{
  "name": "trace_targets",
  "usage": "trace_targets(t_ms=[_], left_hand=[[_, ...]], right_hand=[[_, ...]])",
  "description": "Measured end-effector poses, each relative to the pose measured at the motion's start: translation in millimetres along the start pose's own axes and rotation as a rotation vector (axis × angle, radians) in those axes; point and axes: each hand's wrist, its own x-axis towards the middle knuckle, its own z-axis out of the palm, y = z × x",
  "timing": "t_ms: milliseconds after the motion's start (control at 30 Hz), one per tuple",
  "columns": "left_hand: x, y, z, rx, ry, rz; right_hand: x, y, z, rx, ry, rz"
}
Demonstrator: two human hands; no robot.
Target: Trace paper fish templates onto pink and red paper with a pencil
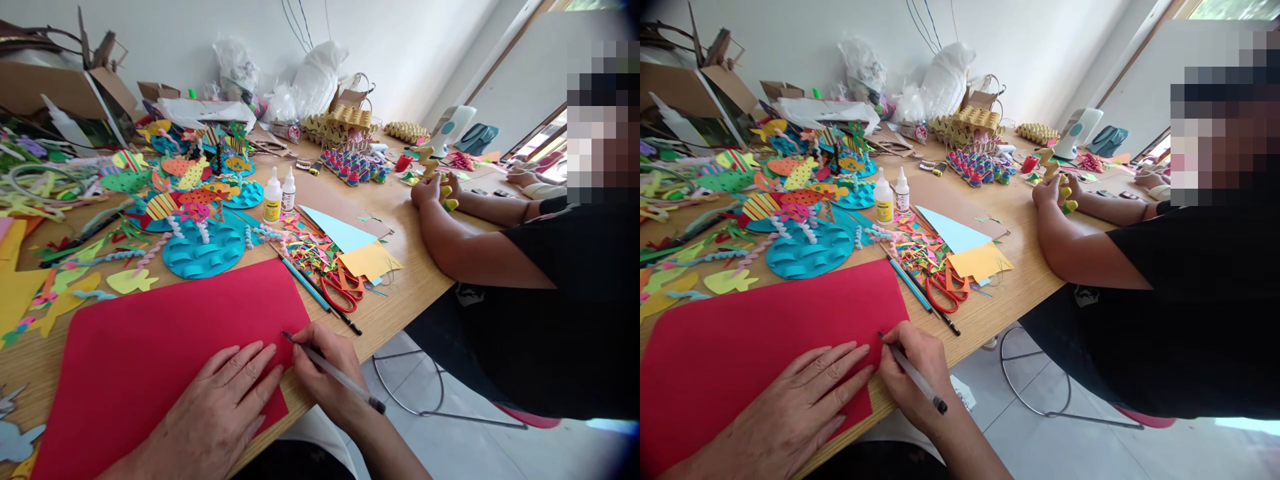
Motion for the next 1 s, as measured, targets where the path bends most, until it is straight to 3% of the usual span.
trace_targets(t_ms=[1000], left_hand=[[3.3,-1.5,-5.0,0.005,0.006,0.012]], right_hand=[[1.9,-0.5,-0.2,-0.004,-0.019,0.002]])
